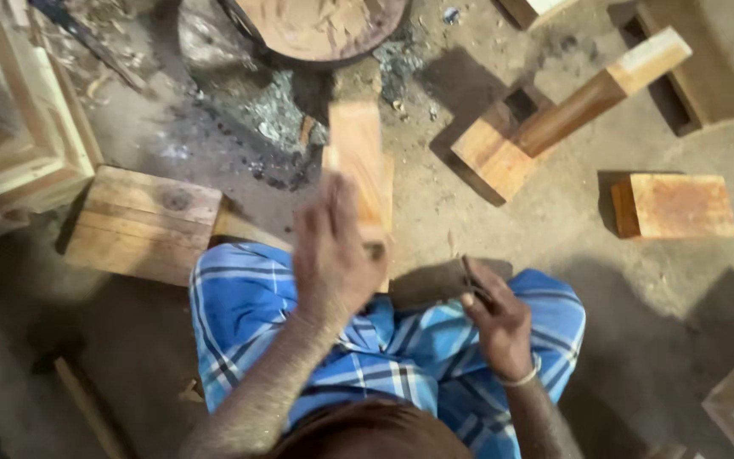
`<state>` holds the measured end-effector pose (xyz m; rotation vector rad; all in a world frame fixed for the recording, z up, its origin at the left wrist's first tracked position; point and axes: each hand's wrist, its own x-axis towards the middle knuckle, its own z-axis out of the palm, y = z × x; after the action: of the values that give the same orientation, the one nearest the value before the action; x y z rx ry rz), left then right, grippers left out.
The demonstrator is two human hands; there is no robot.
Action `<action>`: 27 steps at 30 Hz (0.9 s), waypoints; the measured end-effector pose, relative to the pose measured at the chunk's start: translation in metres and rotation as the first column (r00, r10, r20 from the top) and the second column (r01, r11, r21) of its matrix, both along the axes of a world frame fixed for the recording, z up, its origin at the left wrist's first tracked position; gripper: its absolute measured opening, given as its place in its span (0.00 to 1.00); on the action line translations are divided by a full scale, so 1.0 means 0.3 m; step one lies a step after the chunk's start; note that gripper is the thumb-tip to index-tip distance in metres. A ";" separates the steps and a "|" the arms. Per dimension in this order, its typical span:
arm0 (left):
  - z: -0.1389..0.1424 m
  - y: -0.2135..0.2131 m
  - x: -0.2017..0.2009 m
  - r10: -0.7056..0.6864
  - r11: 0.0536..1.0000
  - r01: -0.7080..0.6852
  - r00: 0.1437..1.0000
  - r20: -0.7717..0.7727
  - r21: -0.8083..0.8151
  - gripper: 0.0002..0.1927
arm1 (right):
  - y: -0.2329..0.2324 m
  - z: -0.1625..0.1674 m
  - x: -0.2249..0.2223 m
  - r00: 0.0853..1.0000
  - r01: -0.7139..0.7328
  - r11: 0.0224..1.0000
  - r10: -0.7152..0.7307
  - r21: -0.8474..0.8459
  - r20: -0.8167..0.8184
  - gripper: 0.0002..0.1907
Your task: The person sits on the floor and repeatedly rubs a rectangular wooden plank with a small abrasive block. They turn the plank over to treat different sides and edges, occasionally pausing to inspect the surface before continuing the smoothing process.
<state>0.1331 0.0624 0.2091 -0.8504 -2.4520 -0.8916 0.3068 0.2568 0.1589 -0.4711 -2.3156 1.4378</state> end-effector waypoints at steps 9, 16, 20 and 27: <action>0.014 -0.039 0.026 -0.089 0.992 0.083 0.994 0.066 0.096 0.63 | 0.000 0.107 -0.422 0.931 -0.297 0.954 0.280 -0.041 -0.234 0.23; 0.053 -0.086 0.022 -0.141 0.990 0.131 0.967 0.212 0.059 0.63 | -0.009 0.264 -0.585 0.969 -0.004 0.750 0.167 0.662 -0.182 0.17; 0.031 -0.095 0.020 -0.184 0.978 0.170 0.976 0.113 0.125 0.60 | -0.013 0.381 -0.617 0.981 -0.160 0.546 0.183 0.823 0.069 0.15; -0.035 -0.119 0.005 -0.204 0.974 0.187 0.970 0.135 0.127 0.53 | -0.214 0.498 -0.273 0.957 -0.284 0.523 0.099 0.804 0.273 0.20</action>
<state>0.1346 0.0267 0.1985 -1.0328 -2.4429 -1.1916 0.2249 0.1927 0.3084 -0.0441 -2.9258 0.1649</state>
